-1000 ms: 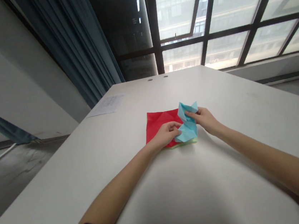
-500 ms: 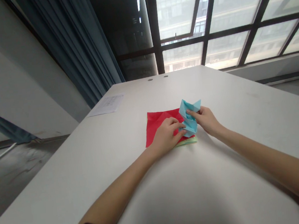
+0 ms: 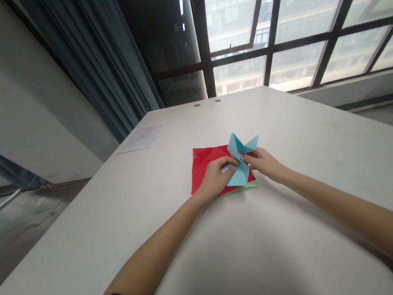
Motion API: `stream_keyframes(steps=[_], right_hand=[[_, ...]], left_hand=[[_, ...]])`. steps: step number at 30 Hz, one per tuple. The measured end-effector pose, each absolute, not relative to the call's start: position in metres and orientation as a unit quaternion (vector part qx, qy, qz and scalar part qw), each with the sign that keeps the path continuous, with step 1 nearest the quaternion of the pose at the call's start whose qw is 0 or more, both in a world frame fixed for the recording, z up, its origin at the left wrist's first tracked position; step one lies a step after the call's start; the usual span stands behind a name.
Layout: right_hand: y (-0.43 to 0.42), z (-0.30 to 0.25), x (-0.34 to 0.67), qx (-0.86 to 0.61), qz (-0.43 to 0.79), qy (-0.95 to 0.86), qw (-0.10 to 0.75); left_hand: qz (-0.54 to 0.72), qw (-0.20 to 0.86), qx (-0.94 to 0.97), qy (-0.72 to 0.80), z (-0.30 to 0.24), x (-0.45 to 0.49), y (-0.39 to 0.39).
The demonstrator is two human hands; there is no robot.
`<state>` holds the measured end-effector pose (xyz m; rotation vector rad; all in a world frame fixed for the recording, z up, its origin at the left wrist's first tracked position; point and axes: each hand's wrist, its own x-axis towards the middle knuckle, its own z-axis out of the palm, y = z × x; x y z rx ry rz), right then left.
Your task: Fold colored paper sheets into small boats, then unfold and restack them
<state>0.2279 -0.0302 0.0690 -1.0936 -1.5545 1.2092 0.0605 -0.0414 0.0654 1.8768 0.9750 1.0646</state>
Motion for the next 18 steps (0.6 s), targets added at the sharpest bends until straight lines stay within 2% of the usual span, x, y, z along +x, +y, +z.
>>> stream_keyframes(steps=[6, 12, 18], right_hand=[[-0.034, 0.068, 0.224, -0.426, 0.579, -0.596, 0.357], [-0.032, 0.063, 0.226, -0.435, 0.538, -0.636, 0.342], [-0.030, 0.067, 0.229, -0.446, 0.503, -0.653, 0.349]], left_hand=[[0.458, 0.376, 0.686, 0.422, 0.057, 0.058, -0.033], [0.412, 0.292, 0.716, 0.482, 0.067, 0.059, -0.042], [0.386, 0.307, 0.740, 0.458, 0.075, 0.061, -0.045]])
